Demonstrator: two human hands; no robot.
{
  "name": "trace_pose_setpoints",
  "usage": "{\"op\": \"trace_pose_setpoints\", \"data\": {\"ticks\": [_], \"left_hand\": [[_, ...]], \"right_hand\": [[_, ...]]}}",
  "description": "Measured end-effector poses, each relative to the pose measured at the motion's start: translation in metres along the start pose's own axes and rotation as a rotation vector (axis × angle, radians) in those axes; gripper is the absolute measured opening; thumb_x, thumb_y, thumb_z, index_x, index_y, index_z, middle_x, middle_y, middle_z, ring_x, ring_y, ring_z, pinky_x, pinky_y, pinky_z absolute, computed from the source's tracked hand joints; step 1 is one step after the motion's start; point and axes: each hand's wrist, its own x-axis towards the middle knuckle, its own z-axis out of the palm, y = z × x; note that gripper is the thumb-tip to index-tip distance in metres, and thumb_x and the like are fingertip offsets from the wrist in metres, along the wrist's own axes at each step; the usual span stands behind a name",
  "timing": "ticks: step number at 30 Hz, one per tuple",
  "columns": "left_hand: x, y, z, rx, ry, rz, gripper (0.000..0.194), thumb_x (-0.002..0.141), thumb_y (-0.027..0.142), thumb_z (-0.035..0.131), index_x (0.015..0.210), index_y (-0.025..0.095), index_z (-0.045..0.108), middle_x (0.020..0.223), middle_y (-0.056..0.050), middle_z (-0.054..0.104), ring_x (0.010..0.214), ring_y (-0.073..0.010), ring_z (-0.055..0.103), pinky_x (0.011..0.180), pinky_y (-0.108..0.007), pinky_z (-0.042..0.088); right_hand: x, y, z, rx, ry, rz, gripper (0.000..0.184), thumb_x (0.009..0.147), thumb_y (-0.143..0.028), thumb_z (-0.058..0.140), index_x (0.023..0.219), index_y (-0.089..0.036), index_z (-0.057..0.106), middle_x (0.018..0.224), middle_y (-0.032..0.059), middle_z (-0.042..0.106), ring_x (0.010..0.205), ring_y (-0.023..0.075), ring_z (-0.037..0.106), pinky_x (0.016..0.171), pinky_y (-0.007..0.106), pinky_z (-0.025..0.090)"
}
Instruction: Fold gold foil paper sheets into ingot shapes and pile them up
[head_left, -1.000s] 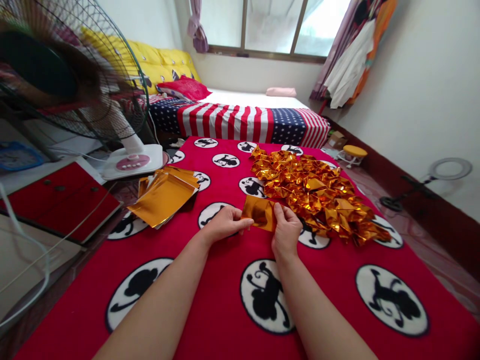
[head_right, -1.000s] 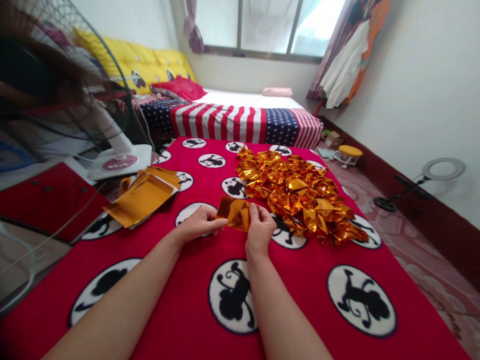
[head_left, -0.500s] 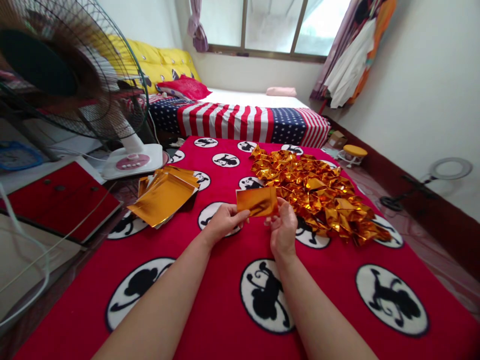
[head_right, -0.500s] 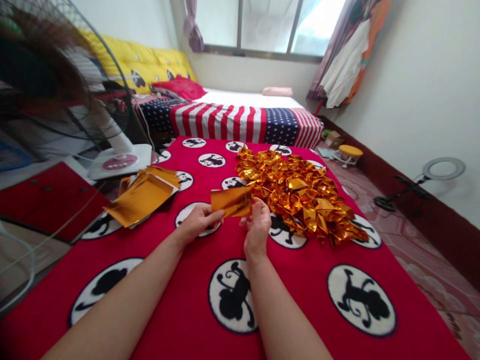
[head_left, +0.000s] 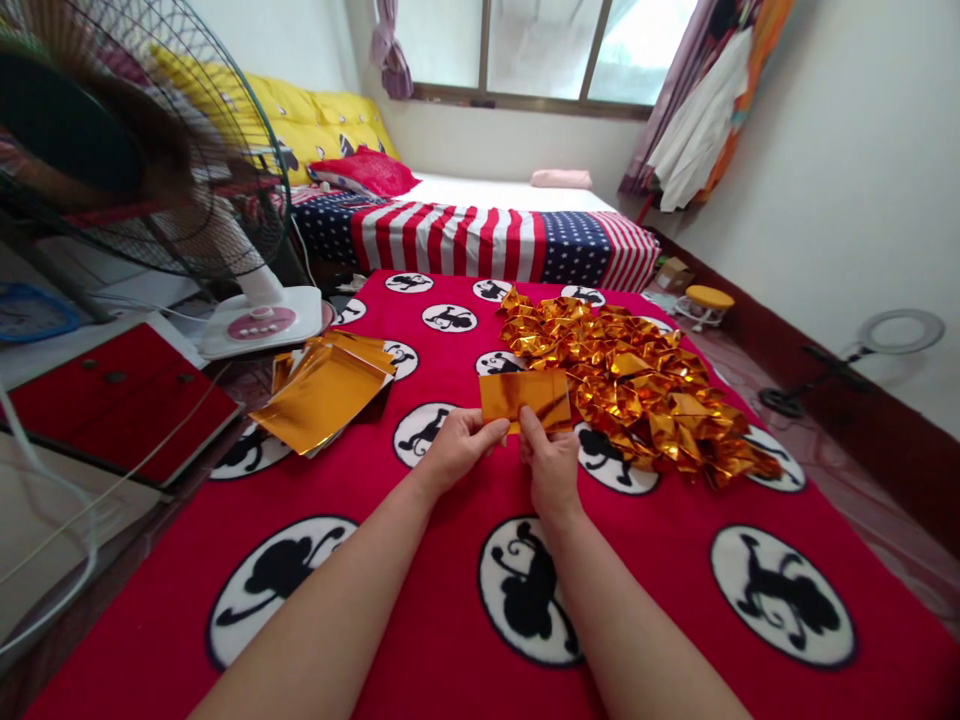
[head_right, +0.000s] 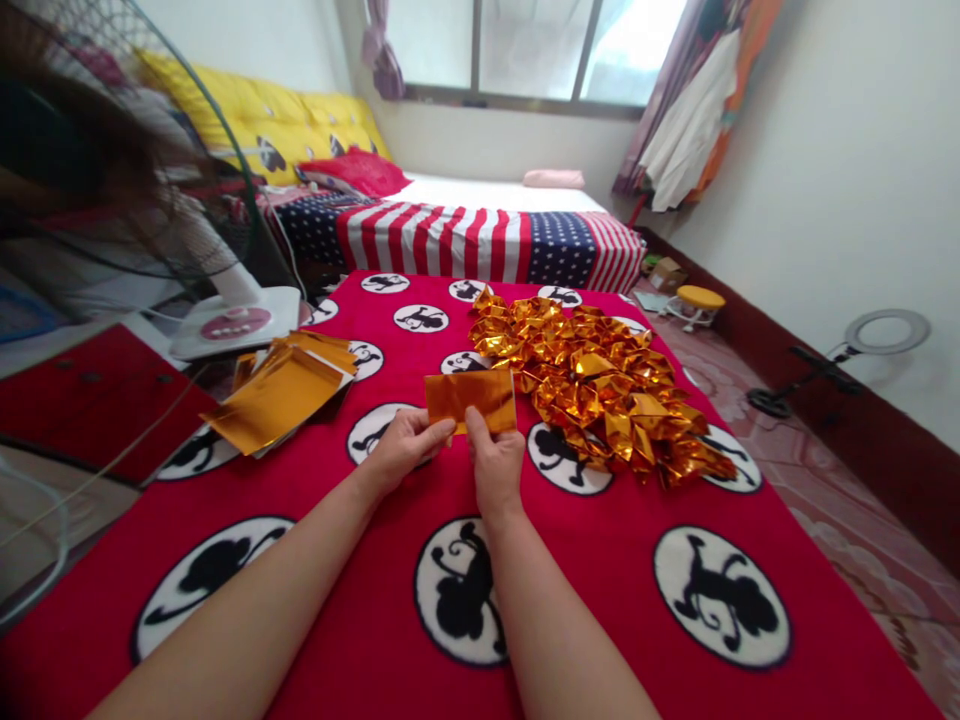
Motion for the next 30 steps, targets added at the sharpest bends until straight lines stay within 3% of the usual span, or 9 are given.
{"op": "trace_pose_setpoints", "data": {"ticks": [9, 15, 20, 24, 26, 30], "left_hand": [[0.002, -0.008, -0.016, -0.012, 0.029, -0.022, 0.048, 0.073, 0.057, 0.067, 0.058, 0.013, 0.057, 0.045, 0.005, 0.042, 0.042, -0.005, 0.032, 0.044, -0.021, 0.02], [0.004, -0.005, -0.005, -0.218, 0.27, 0.086, 0.046, 0.076, 0.056, 0.066, 0.059, 0.015, 0.055, 0.046, 0.006, 0.037, 0.043, -0.0047, 0.028, 0.044, -0.021, 0.018], [0.002, -0.001, 0.01, -0.134, 0.182, 0.058, 0.04, 0.066, 0.051, 0.076, 0.063, 0.015, 0.059, 0.054, 0.002, 0.053, 0.052, -0.0095, 0.045, 0.05, -0.022, 0.034], [0.002, 0.0, 0.015, -0.045, 0.247, 0.144, 0.029, 0.071, 0.044, 0.073, 0.071, 0.017, 0.063, 0.075, -0.003, 0.067, 0.074, -0.0154, 0.06, 0.069, -0.024, 0.045], [0.002, -0.002, 0.012, -0.011, 0.297, 0.133, 0.03, 0.073, 0.045, 0.071, 0.065, 0.017, 0.06, 0.066, -0.001, 0.062, 0.064, -0.0131, 0.056, 0.062, -0.023, 0.043], [0.004, -0.005, 0.001, -0.006, 0.368, 0.074, 0.042, 0.076, 0.048, 0.067, 0.053, 0.017, 0.05, 0.046, 0.006, 0.04, 0.044, -0.0068, 0.033, 0.045, -0.022, 0.025]], "right_hand": [[0.011, -0.002, -0.009, 0.108, 0.056, -0.026, 0.051, 0.078, -0.048, 0.07, 0.053, -0.021, 0.036, 0.047, -0.0099, 0.031, 0.041, 0.0051, 0.024, 0.04, 0.022, 0.017], [0.006, -0.002, -0.002, 0.115, 0.098, -0.084, 0.049, 0.082, -0.054, 0.065, 0.055, -0.021, 0.041, 0.05, -0.008, 0.04, 0.044, 0.0067, 0.034, 0.043, 0.022, 0.026], [-0.002, -0.003, 0.002, 0.017, 0.048, -0.084, 0.049, 0.085, -0.055, 0.061, 0.055, -0.02, 0.043, 0.05, -0.0073, 0.041, 0.046, 0.0071, 0.035, 0.046, 0.022, 0.028], [-0.008, -0.003, 0.005, -0.049, -0.062, -0.039, 0.048, 0.085, -0.052, 0.063, 0.055, -0.02, 0.043, 0.048, -0.0077, 0.04, 0.045, 0.0067, 0.033, 0.044, 0.022, 0.024], [-0.009, -0.003, 0.005, -0.037, -0.055, -0.025, 0.047, 0.084, -0.051, 0.064, 0.055, -0.02, 0.043, 0.047, -0.0081, 0.04, 0.043, 0.0066, 0.033, 0.043, 0.022, 0.023], [-0.005, -0.005, 0.003, 0.014, 0.031, -0.05, 0.049, 0.083, -0.051, 0.064, 0.053, -0.02, 0.042, 0.046, -0.0083, 0.038, 0.042, 0.0062, 0.032, 0.042, 0.023, 0.023]]}}
